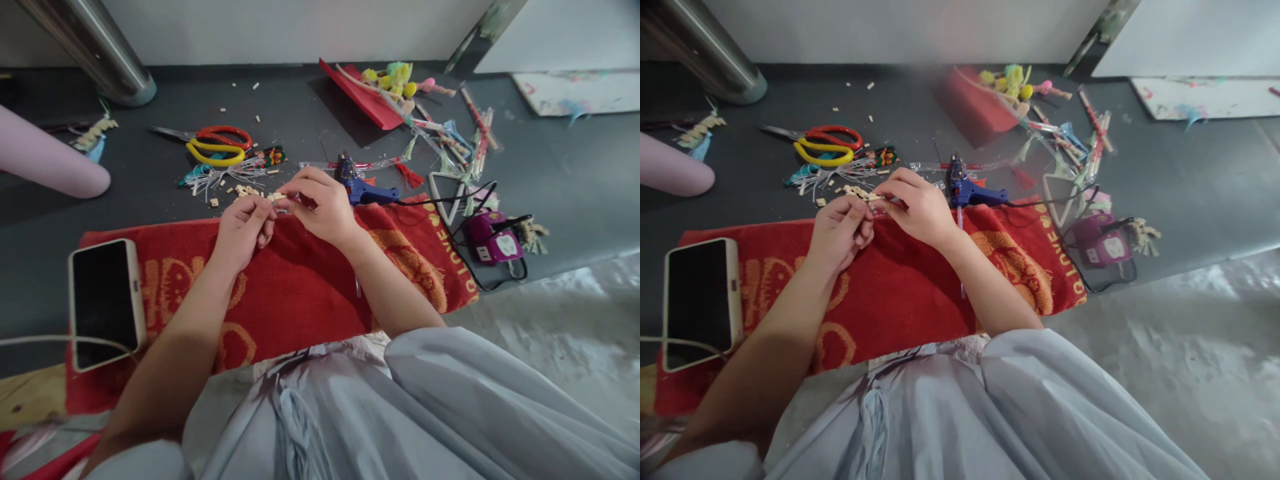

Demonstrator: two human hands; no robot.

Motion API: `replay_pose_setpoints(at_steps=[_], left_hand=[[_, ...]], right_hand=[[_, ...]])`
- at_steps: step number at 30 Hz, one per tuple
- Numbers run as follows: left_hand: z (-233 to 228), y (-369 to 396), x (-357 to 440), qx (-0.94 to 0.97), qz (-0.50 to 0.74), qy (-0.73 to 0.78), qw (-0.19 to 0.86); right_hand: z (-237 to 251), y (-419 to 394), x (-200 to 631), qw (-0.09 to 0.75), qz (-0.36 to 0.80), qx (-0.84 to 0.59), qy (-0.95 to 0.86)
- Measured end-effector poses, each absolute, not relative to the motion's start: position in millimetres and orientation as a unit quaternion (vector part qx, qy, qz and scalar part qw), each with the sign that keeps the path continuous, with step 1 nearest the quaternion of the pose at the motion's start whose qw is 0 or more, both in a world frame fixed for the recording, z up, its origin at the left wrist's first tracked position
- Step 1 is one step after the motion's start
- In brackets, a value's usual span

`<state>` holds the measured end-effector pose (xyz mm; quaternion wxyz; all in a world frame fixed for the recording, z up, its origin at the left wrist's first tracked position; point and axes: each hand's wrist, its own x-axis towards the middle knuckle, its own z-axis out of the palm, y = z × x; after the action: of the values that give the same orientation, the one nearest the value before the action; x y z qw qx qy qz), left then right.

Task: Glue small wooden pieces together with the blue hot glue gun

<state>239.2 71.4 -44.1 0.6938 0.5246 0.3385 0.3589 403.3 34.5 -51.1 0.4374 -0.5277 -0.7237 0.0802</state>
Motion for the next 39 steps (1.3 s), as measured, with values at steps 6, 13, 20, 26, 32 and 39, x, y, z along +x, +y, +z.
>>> replay_pose_setpoints(at_steps=[6, 13, 20, 26, 32, 39], left_hand=[[-41.2, 77.8, 238.1, 0.469, 0.479, 0.338, 0.66], [-42.1, 90.3, 229.7, 0.391, 0.588, 0.407, 0.579], [-49.6, 100.4, 221.3, 0.451, 0.605, 0.481, 0.445], [-53.9, 105.4, 215.8, 0.487, 0.609, 0.491, 0.389], [-58.0, 104.1, 207.5, 0.621, 0.583, 0.466, 0.238], [-62.4, 102.8, 210.5, 0.748, 0.449, 0.477, 0.107]], right_hand=[[-50.7, 35.8, 403.9, 0.453, 0.09, -0.532, -0.71], [-51.6, 39.8, 408.0, 0.465, 0.11, -0.539, -0.694], [-54.4, 42.0, 410.9, 0.465, 0.132, -0.556, -0.676], [-54.0, 42.7, 412.2, 0.467, 0.125, -0.564, -0.67], [-54.9, 43.0, 412.3, 0.462, 0.131, -0.563, -0.672], [-55.3, 42.9, 412.3, 0.452, 0.129, -0.562, -0.681]])
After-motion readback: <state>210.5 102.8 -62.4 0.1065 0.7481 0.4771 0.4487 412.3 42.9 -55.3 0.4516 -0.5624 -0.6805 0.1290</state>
